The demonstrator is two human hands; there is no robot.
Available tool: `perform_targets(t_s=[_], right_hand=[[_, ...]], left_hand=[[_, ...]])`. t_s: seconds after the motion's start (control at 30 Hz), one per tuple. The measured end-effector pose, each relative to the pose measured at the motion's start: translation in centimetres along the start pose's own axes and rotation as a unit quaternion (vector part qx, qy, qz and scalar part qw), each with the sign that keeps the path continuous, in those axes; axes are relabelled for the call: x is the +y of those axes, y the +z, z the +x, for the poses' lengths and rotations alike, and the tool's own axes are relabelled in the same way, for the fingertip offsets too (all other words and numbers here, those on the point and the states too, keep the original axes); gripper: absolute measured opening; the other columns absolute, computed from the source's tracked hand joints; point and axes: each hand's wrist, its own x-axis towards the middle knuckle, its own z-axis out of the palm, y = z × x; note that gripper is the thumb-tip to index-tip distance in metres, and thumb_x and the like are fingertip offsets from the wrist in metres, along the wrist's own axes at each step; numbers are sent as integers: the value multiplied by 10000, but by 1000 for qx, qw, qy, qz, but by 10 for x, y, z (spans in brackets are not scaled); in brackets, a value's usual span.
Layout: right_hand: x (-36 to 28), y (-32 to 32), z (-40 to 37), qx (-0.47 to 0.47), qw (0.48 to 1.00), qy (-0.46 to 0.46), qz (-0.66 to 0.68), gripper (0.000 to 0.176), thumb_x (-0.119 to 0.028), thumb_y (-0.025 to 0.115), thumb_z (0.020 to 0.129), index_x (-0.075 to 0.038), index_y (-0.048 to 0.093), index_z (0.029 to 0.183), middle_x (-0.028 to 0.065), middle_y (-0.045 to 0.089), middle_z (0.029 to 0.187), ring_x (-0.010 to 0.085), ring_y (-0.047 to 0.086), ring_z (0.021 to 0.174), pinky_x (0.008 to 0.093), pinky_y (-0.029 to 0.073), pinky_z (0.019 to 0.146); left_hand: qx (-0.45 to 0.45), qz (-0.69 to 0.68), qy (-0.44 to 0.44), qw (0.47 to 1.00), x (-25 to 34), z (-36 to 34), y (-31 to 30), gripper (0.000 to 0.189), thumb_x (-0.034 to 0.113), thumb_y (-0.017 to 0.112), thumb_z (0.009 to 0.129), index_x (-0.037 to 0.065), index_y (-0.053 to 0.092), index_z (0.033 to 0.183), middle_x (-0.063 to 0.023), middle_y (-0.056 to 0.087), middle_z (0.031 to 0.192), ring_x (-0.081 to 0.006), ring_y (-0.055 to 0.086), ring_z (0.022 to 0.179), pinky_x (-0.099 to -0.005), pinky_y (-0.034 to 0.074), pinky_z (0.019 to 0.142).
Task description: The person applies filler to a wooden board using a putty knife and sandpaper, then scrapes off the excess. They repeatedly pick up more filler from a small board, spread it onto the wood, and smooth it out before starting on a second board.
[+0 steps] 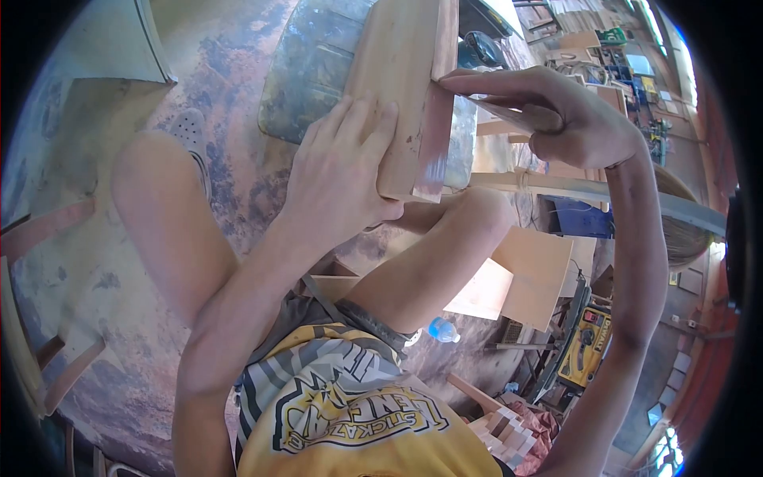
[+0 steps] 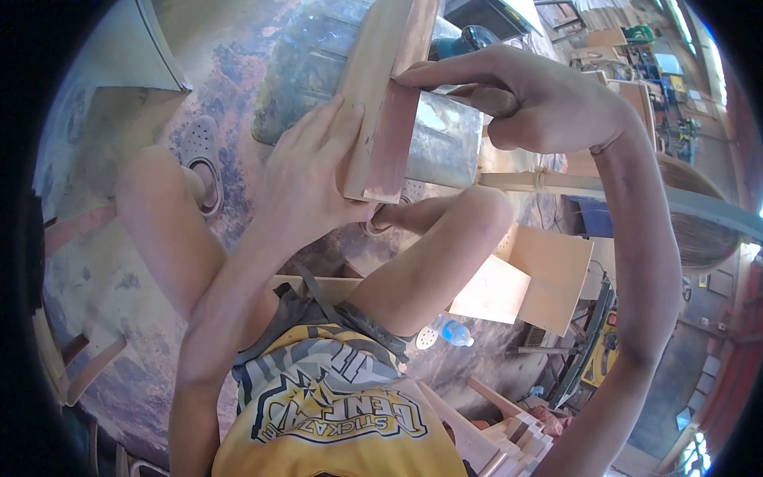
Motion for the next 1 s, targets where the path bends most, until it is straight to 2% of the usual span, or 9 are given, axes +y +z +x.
perform_targets(t_s=[0.1,0.17,0.37,0.5,0.57,0.6,0.67,0.9,1.0], right_hand=[[-5,4,-4,-1,1000,0,-4,943,8,437,421,14,491,1362,78,615,1206,41,388,585,183,338,1017],[-6,7,-7,-18,1000,-2,-4,931,8,439,425,14,505,1353,43,644,1092,49,386,592,182,375,932],[-30,18,-9,-25,996,82,20,899,19,427,447,17,515,1342,4,628,909,61,335,593,190,364,971],[-31,25,-14,-44,997,59,13,879,41,420,471,10,509,1345,61,650,1054,83,525,716,238,352,1045],[-29,36,-19,34,999,-17,14,792,55,457,528,-20,558,1310,27,591,798,98,366,595,236,369,1006],[-28,39,-20,34,999,-14,14,792,55,457,528,-20,558,1310,27,591,798,98,366,595,236,369,1006],[-27,43,-21,35,999,-38,15,784,48,468,531,-33,567,1304,77,661,1056,98,402,615,226,399,930],[-43,44,-25,-27,999,22,-2,795,49,461,542,-33,538,1330,81,656,1144,97,388,614,228,428,823],[-44,49,-28,-20,999,25,13,796,52,454,545,-25,525,1335,97,651,1162,120,508,701,238,428,849]], left_hand=[[-10,-12,-15,1000,2,1,-4,930,258,849,495,17,470,1309,-217,483,1274,-379,473,1216,-448,410,978],[-8,-5,-14,1000,2,1,-2,922,260,849,497,20,475,1305,-219,487,1271,-376,476,1214,-447,411,978],[11,-3,-14,1000,0,-1,1,882,270,851,498,23,513,1274,-226,512,1243,-369,499,1196,-442,421,966],[17,8,-10,1000,1,-1,-1,873,265,854,491,15,531,1262,-233,519,1247,-362,504,1198,-432,434,957],[17,12,-8,1000,0,-2,0,872,263,856,486,14,536,1258,-233,521,1250,-362,505,1200,-429,434,960],[18,19,-8,1000,0,-2,0,872,261,858,481,12,541,1255,-234,522,1254,-363,506,1202,-426,435,963],[21,16,-9,1000,1,-2,1,867,261,859,479,12,548,1249,-235,523,1257,-365,506,1203,-428,433,969],[30,-2,-13,999,-1,-1,4,880,264,864,461,12,557,1247,-247,521,1275,-372,499,1215,-436,412,1005],[28,8,-7,1000,0,-1,2,897,224,859,480,-7,522,1279,-260,498,1314,-386,530,1173,-436,430,988]])
